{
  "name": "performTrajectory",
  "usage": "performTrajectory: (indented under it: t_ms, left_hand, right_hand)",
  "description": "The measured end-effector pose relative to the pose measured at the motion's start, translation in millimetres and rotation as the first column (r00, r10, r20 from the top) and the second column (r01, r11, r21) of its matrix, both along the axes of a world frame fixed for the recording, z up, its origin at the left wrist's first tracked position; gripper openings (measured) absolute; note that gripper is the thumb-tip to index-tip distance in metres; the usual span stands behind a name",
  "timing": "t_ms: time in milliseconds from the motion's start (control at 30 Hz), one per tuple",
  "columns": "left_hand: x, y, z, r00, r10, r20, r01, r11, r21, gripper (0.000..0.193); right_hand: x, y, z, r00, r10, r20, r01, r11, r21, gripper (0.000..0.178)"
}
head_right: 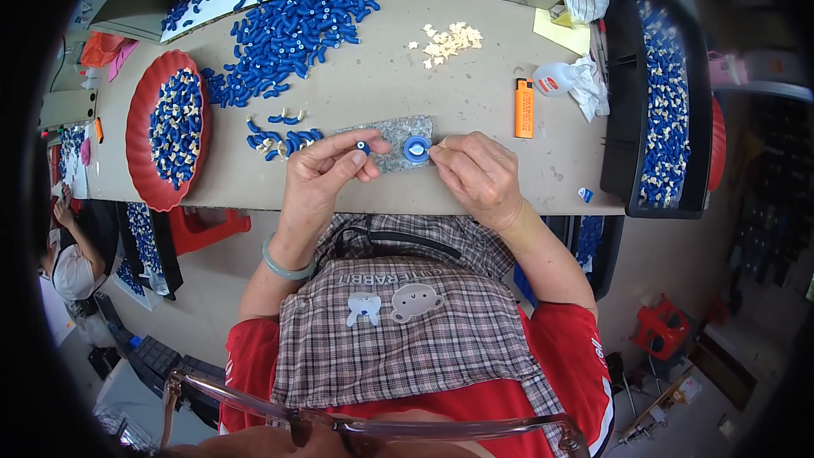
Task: The person assembles blue plastic components by inserting white plastic pieces into them by hand.
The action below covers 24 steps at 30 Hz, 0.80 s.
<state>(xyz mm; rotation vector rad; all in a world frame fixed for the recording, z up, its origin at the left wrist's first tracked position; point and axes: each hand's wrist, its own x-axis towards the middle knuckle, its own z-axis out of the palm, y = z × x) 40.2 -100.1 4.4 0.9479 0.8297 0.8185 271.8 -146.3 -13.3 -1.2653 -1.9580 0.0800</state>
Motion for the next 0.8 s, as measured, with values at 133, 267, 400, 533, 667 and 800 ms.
performTrajectory:
  t_ms: [133,267,400,533,667,800]
  left_hand:
    - [-1,1,-2,0.999,-0.036,0.001,0.036,0.999,0.006,0.026]
    - [-1,1,-4,0.996,-0.083,-0.025,0.084,0.996,0.033,0.025]
    - [1,-1,-1,0.997,-0.080,-0.014,0.080,0.997,-0.013,0.023]
    - [2,-3,-3,0.997,-0.072,0.020,0.073,0.997,-0.036,0.020]
    - [2,-2,1,0.997,-0.081,-0.016,0.080,0.997,-0.014,0.018]
    - [2,-3,0,0.997,-0.082,-0.004,0.082,0.996,-0.029,0.018]
  right_hand:
    - [0,1,1,1.000,0.016,0.028,-0.016,1.000,0.023,0.019]
    - [0,3,6,0.998,0.031,0.061,-0.033,0.999,0.039,0.018]
    - [1,5,7,0.993,0.073,0.091,-0.079,0.995,0.059,0.018]
    - [1,5,11,0.987,0.101,0.129,-0.106,0.994,0.037,0.018]
    - [4,5,10,0.980,0.129,0.150,-0.134,0.991,0.024,0.019]
    - [5,6,10,0.978,0.144,0.149,-0.146,0.989,0.007,0.019]
